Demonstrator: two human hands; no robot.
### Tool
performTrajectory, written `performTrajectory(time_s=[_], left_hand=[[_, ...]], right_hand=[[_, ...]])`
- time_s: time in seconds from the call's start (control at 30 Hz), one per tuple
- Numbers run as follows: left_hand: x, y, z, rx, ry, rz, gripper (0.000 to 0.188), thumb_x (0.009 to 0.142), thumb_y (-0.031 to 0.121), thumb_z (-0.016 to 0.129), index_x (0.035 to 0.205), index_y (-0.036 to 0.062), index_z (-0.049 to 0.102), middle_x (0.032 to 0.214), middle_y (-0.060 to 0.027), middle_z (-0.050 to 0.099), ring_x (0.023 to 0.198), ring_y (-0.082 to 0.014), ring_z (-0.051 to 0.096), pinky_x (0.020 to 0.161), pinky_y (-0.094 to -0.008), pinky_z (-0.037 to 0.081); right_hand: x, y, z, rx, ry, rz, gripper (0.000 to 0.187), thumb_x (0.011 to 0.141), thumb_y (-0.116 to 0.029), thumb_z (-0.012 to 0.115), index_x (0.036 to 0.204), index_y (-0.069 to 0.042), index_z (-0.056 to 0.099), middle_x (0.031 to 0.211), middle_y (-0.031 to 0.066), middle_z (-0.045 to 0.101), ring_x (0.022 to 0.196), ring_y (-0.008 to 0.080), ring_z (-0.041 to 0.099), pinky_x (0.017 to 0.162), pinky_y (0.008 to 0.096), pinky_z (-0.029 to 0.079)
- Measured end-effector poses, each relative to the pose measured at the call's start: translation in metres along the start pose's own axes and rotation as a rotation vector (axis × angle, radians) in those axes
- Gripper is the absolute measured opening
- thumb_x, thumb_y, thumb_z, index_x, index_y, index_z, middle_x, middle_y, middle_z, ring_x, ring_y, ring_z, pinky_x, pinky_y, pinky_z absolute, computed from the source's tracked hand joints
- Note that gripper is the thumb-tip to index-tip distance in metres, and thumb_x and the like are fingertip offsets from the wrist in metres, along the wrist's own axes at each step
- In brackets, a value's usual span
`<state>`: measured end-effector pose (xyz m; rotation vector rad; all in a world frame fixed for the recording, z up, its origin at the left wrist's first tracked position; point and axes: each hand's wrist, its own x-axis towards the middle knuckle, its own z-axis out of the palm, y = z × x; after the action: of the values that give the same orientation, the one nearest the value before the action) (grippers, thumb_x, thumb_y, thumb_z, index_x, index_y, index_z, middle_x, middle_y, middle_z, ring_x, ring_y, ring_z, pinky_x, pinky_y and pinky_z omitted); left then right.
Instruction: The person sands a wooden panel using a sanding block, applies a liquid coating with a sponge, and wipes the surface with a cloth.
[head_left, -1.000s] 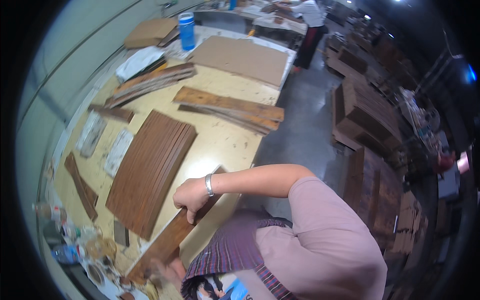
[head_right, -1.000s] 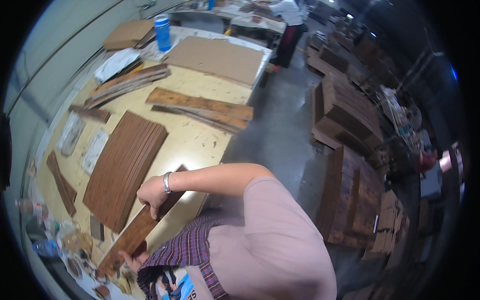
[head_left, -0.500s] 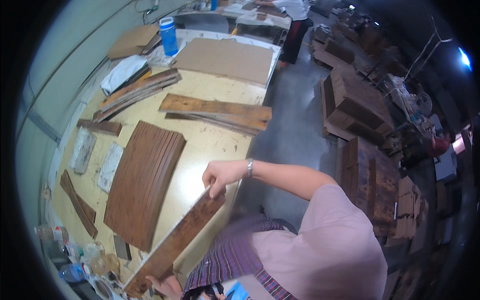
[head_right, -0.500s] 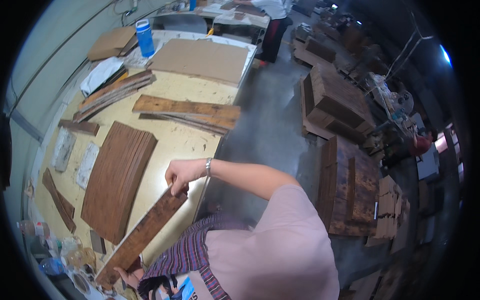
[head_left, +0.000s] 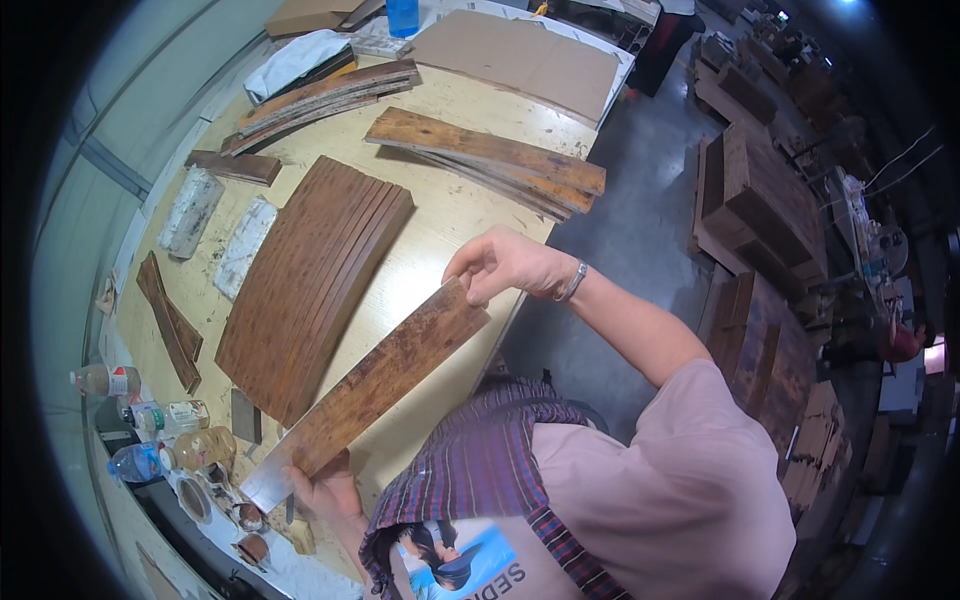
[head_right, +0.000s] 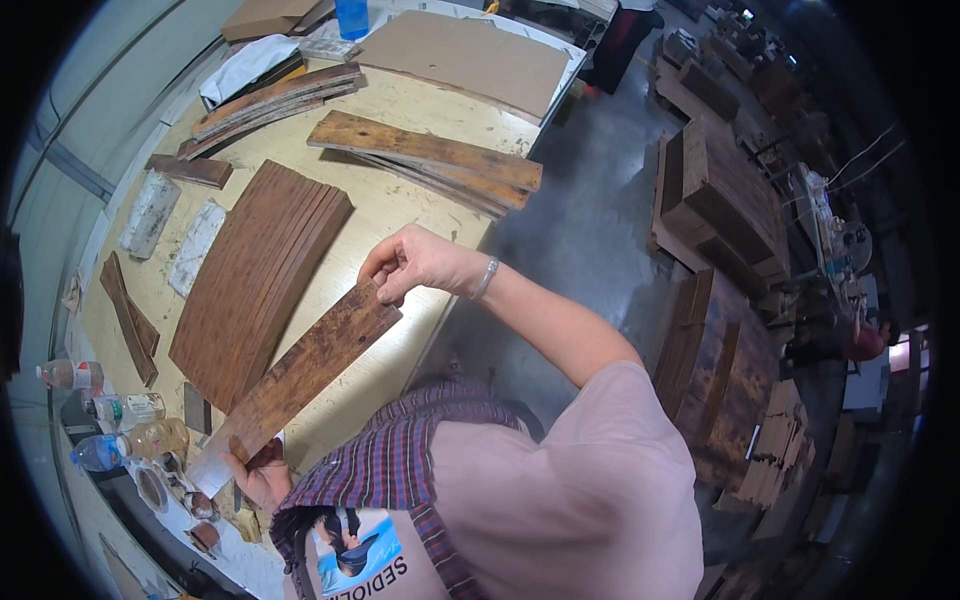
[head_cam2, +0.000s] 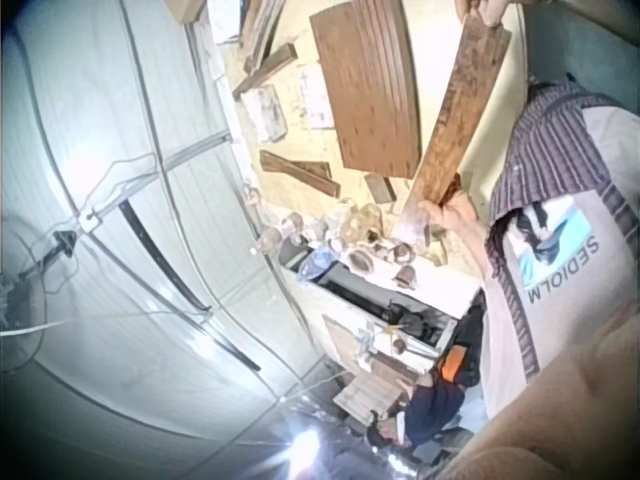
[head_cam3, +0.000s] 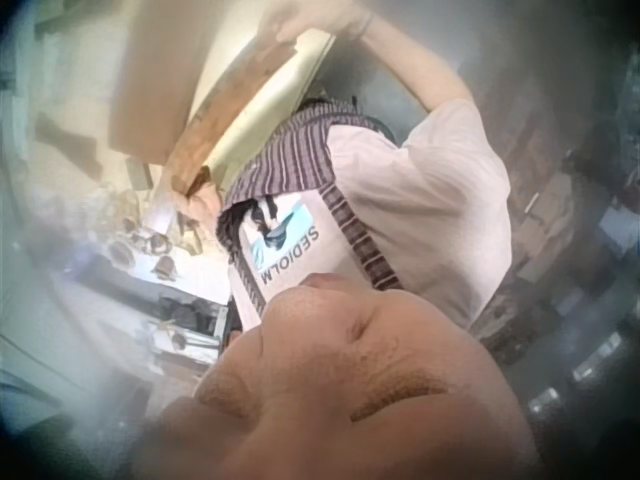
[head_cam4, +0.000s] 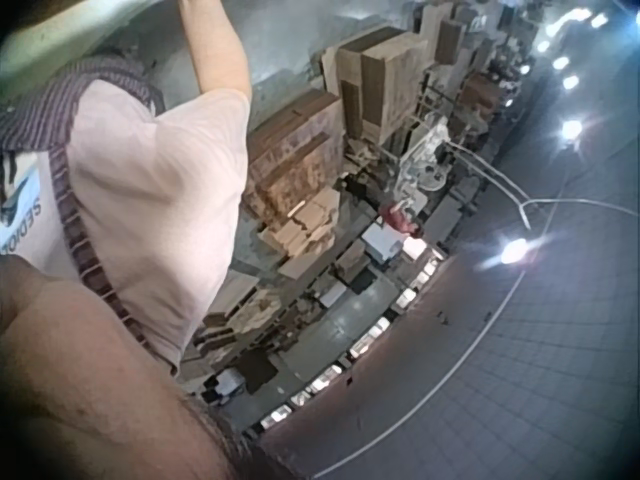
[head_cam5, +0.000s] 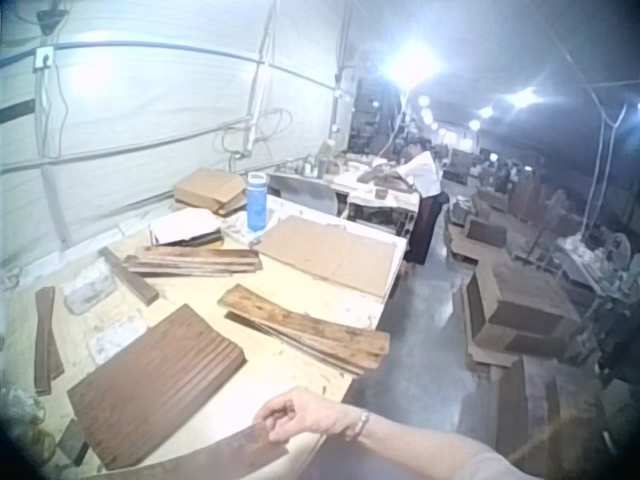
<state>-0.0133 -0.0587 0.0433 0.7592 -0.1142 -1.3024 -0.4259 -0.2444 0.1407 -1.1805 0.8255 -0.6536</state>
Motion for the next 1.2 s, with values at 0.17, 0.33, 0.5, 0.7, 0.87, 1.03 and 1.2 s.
performTrajectory(time_s=[0.17,0.33,0.5,0.7,0.87,1.03,1.2], left_hand=[[0.003,0.003,-0.001,0.037,-0.106,-0.035,0.053,0.099,0.045,0.058,0.135,0.0062,0.055,0.138,-0.0147,0.056,0.122,-0.0304,0.055,0.102,-0.0488,0.043],[0.003,-0.008,0.031,0.15,0.059,-0.073,0.073,0.099,0.052,0.053,0.15,0.0035,0.034,0.152,-0.0175,0.039,0.139,-0.0355,0.037,0.116,-0.0543,0.027],[0.022,-0.006,-0.014,0.425,-0.079,-0.034,0.06,0.098,0.042,0.059,0.144,0.0057,0.046,0.139,-0.0136,0.055,0.126,-0.0312,0.053,0.109,-0.0535,0.038],[0.054,-0.044,0.007,0.46,-0.375,-0.225,0.054,0.099,0.038,0.059,0.14,0.0061,0.049,0.135,-0.0102,0.059,0.124,-0.0286,0.055,0.109,-0.0532,0.038],[0.061,-0.06,0.009,0.409,-0.316,-0.275,0.052,0.099,0.04,0.059,0.136,0.0044,0.051,0.13,-0.0097,0.061,0.123,-0.0289,0.055,0.106,-0.0506,0.04],[0.051,-0.084,0.047,0.766,-0.376,-0.257,0.038,0.102,0.026,0.053,0.127,-0.0027,0.055,0.117,-0.0193,0.065,0.102,-0.0286,0.066,0.09,-0.0382,0.053],[0.039,-0.127,0.002,1.111,-0.188,0.117,0.008,0.09,0.001,0.062,0.095,-0.0035,0.066,0.086,-0.0107,0.067,0.077,-0.018,0.061,0.071,-0.0295,0.05]], right_hand=[[-0.001,0.005,-0.004,0.005,0.01,-0.028,0.036,0.077,0.001,0.071,0.112,0.009,0.068,0.087,0.0082,0.068,0.079,0.0124,0.065,0.069,0.0264,0.055],[-0.009,0.02,-0.024,-0.349,0.116,-0.125,0.038,0.075,-0.006,0.069,0.111,0.006,0.068,0.093,0.0098,0.071,0.082,0.016,0.068,0.077,0.029,0.056],[0.009,0.017,0.016,-0.855,0.028,-0.272,0.043,0.075,-0.022,0.071,0.112,-0.001,0.068,0.112,0.019,0.067,0.107,0.0353,0.062,0.097,0.0416,0.049],[0.02,0.056,0.033,-0.181,-0.658,0.08,0.027,0.097,-0.017,0.058,0.114,0.003,0.066,0.097,0.0073,0.071,0.086,0.0125,0.06,0.076,0.0301,0.047],[0.001,0.095,0.031,0.295,-0.602,0.238,0.029,0.095,-0.014,0.062,0.116,0.005,0.066,0.098,0.0045,0.07,0.088,0.0098,0.06,0.08,0.0269,0.049],[0.003,0.079,0.024,0.016,-0.336,0.182,0.05,0.082,-0.011,0.075,0.126,0.007,0.062,0.094,0.008,0.072,0.083,0.01,0.062,0.073,0.0269,0.051],[0.002,0.009,-0.034,-0.527,0.084,0.033,0.06,0.073,-0.025,0.08,0.124,0.0,0.063,0.097,0.0136,0.071,0.089,0.0194,0.067,0.081,0.0336,0.054]])
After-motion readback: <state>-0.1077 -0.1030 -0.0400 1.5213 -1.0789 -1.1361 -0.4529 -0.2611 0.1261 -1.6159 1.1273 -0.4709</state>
